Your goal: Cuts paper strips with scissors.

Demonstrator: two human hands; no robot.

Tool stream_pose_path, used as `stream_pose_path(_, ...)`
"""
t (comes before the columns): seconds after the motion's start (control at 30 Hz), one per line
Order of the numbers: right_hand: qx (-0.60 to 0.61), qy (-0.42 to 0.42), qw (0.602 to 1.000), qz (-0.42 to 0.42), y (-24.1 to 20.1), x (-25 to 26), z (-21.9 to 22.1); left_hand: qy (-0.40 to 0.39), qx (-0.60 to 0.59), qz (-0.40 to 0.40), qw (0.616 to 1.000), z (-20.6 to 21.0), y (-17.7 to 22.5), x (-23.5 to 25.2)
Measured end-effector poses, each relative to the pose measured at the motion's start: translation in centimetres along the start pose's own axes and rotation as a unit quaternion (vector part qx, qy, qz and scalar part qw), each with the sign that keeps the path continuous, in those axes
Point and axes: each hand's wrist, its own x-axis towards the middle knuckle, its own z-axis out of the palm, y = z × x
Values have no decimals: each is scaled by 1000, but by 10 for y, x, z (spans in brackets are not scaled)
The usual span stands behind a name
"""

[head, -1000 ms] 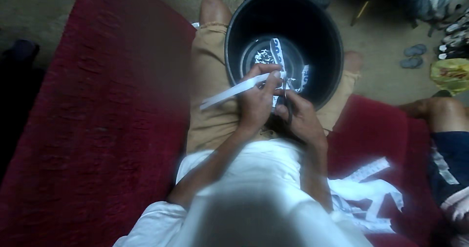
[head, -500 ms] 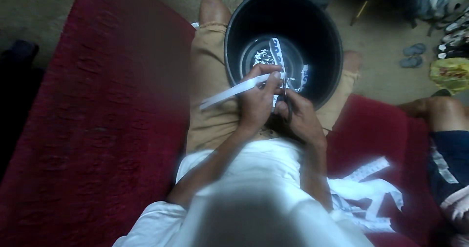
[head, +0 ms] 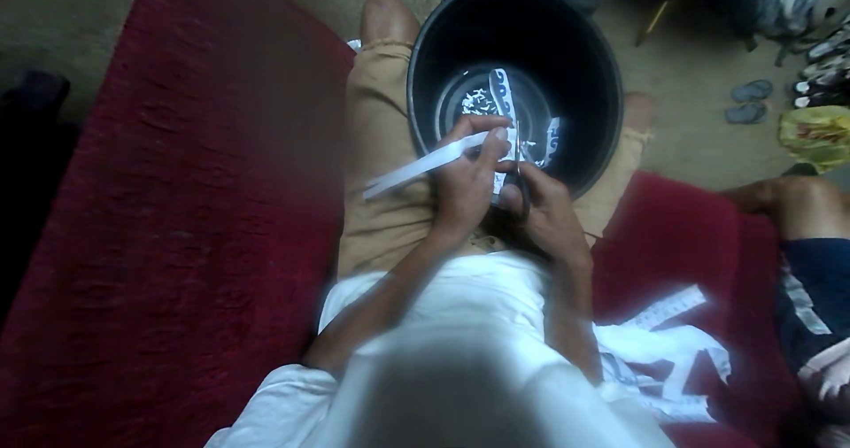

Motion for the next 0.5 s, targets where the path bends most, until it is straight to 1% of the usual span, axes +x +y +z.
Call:
stream_pose_path(0.13, -5, -16, 1000, 2, -3, -1, -2, 6, -7, 6, 1000, 2, 0, 1)
stream_pose_path(0.33, -19, -3, 1000, -4, -1, -2, -1, 1, -5, -9, 1000, 3, 0, -1)
stream_pose_path(0.5, -7, -4, 1000, -1, 0, -4, -1, -9, -2, 1, 1000, 2, -1, -2)
